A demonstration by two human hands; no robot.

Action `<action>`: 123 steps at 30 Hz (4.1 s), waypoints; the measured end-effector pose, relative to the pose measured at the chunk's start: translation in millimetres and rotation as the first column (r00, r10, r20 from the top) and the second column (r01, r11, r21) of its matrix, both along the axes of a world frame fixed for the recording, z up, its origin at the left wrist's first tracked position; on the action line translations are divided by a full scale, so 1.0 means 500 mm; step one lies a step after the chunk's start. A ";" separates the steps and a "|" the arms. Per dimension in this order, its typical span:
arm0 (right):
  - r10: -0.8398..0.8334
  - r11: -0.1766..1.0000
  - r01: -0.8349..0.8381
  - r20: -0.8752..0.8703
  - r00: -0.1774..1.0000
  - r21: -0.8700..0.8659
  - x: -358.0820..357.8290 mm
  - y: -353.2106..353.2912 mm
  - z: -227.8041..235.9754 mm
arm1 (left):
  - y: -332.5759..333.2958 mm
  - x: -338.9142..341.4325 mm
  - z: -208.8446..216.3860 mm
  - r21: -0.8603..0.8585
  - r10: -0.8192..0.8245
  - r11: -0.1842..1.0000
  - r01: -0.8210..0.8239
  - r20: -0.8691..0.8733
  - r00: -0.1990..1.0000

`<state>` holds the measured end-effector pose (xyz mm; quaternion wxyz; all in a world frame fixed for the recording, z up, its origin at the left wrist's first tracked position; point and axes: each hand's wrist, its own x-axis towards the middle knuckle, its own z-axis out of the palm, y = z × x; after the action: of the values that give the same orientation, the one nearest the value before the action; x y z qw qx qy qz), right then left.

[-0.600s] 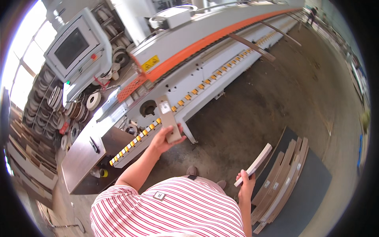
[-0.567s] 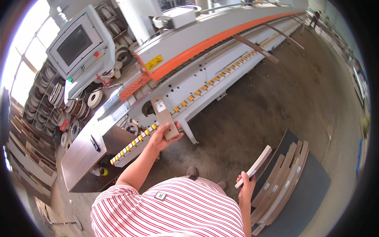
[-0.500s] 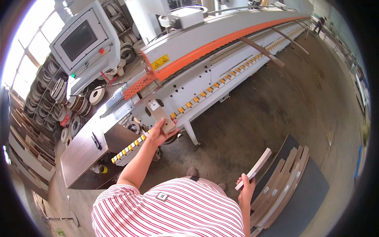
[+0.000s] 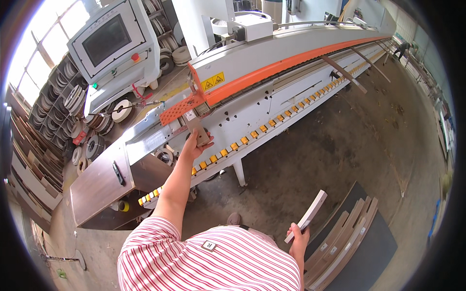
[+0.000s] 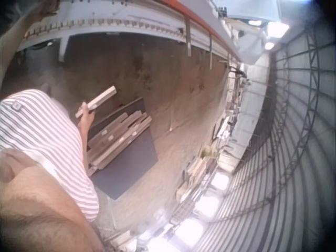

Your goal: The person repeatedly picks up long, flat wooden pieces from a stack on the floor and feeds them into a large industrial machine. They handle the pieces one at a time, inserting them into the machine's intake and then returning to the stack to retrieve the next piece.

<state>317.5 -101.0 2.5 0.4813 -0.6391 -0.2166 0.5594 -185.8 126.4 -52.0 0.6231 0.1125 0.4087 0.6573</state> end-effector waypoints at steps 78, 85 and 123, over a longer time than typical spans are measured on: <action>0.520 0.833 -0.544 0.480 0.707 -0.100 -0.008 0.045 -0.046 | 0.095 -0.005 0.002 -0.146 0.191 0.968 -0.206 -0.107 0.976; 0.541 0.833 -0.526 0.453 0.709 -0.172 0.006 0.044 -0.074 | 0.182 0.030 -0.021 -0.134 0.153 0.977 -0.163 -0.086 0.985; 0.060 0.520 0.639 0.770 0.635 -0.567 0.549 -0.294 -0.768 | -0.381 0.429 -0.229 -0.901 -0.920 0.221 0.374 -0.320 -0.227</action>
<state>592.0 -247.8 -381.4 0.1067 -0.9737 0.0170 0.2005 28.9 -64.2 -166.6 0.5376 0.4914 0.6693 -0.1465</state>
